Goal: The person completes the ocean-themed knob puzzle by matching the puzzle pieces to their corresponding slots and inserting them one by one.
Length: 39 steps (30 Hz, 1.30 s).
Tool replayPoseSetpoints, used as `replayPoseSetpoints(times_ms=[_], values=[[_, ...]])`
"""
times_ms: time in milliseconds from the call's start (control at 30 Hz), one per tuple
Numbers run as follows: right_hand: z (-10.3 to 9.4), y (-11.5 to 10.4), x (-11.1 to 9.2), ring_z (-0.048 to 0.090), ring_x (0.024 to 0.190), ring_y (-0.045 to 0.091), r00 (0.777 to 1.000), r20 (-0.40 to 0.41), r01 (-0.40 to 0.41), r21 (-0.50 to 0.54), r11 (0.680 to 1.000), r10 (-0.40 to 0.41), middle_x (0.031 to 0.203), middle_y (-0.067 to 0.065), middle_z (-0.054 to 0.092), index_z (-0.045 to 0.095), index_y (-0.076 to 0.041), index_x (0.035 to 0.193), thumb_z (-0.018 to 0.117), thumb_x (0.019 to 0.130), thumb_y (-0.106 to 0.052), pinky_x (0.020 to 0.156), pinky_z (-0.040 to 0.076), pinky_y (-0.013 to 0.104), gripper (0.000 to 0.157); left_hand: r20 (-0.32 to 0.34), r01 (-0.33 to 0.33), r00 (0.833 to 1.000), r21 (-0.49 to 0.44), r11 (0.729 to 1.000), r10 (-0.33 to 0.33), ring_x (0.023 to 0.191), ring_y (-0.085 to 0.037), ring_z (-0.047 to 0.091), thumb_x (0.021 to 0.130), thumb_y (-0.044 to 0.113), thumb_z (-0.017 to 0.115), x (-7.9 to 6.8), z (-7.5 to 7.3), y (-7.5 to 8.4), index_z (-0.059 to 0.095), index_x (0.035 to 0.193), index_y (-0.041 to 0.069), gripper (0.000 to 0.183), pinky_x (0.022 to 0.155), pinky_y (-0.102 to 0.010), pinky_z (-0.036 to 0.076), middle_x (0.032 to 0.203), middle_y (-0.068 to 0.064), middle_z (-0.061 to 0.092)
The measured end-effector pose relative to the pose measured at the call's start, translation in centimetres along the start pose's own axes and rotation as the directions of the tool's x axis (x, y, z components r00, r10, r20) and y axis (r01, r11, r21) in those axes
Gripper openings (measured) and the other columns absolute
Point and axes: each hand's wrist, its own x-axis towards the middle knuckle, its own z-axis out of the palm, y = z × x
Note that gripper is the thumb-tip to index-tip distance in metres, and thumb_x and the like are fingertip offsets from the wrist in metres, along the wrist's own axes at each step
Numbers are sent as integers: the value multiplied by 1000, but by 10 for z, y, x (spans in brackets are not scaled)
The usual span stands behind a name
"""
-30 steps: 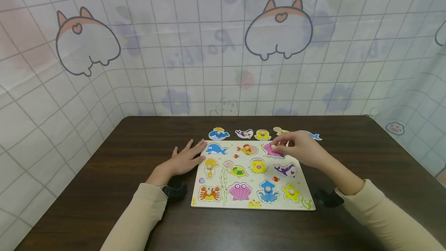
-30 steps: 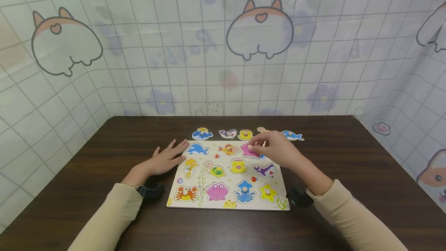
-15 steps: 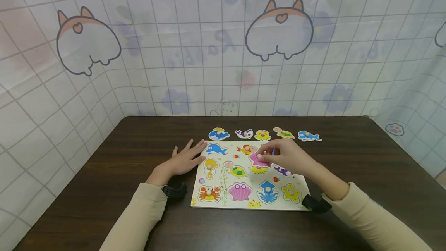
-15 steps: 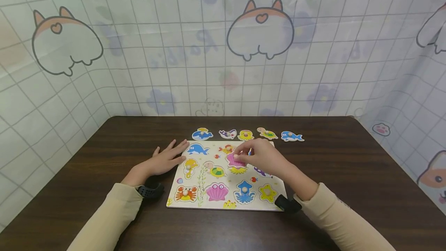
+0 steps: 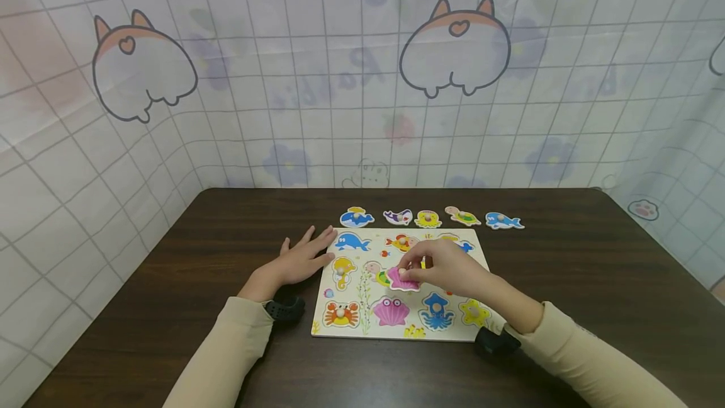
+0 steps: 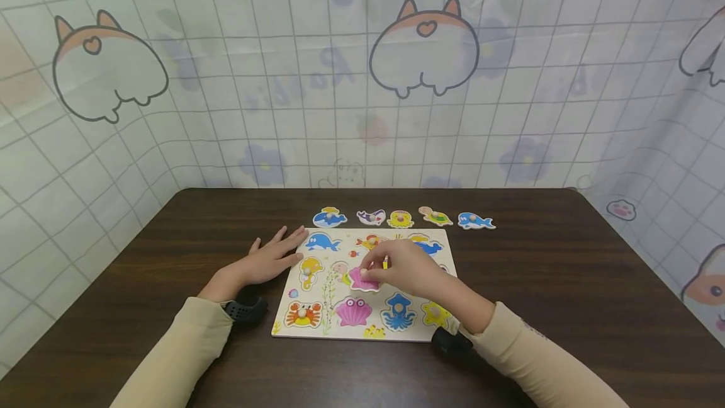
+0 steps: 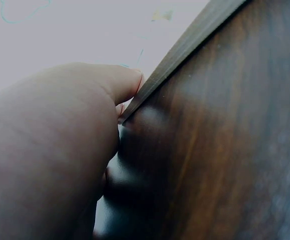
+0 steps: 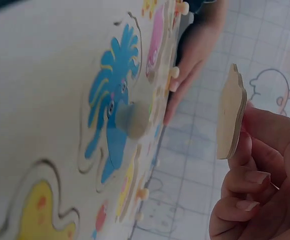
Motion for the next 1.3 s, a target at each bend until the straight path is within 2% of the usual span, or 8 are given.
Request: replayPoseSetpoints(times_ms=[267, 400, 567, 1033, 1300], values=[[12, -3, 3, 53, 71, 12, 997, 57, -45, 11, 999, 44, 82, -12, 68, 80, -15, 97, 82, 90, -20, 62, 45, 25, 9, -3, 7, 1000, 8, 1000, -7, 156, -38, -4, 110, 42, 43, 2, 0, -1, 19, 166, 17, 66, 112, -74, -11, 172, -5, 10], [16, -4, 4, 53, 73, 12, 996, 78, -33, 24, 999, 31, 84, -11, 68, 80, -15, 94, 83, 89, -19, 63, 46, 25, 7, -2, 3, 1000, 7, 1000, -3, 156, -38, -4, 110, 42, 43, 2, 0, -1, 19, 166, 17, 66, 112, -74, -11, 172, -5, 10], [20, -6, 4, 53, 73, 11, 995, 99, -20, 30, 999, 17, 78, -11, 63, 81, -15, 93, 83, 89, -20, 62, 44, 25, 7, 1, 4, 1000, 10, 1000, -4, 156, -38, -4, 110, 41, 44, 1, 0, 0, 19, 166, 17, 66, 112, -74, -11, 172, -4, 10], [27, -14, 7, 52, 68, 6, 983, 186, 5, -79, 997, 10, 68, -12, 57, 79, -19, 85, 83, 88, -18, 58, 39, 23, 5, -5, 6, 1000, 8, 1000, -6, 156, -38, -4, 110, 42, 44, 2, 2, -3, 18, 166, 16, 67, 111, -74, -12, 171, -6, 11], [30, -18, 11, 52, 69, 8, 972, 229, -19, -141, 990, 51, 66, -14, 59, 80, -20, 83, 83, 88, -19, 59, 39, 25, 6, -2, 7, 1000, 9, 1000, -7, 156, -38, -4, 110, 42, 44, 3, 2, -3, 18, 166, 17, 66, 111, -74, -11, 172, -5, 11]])
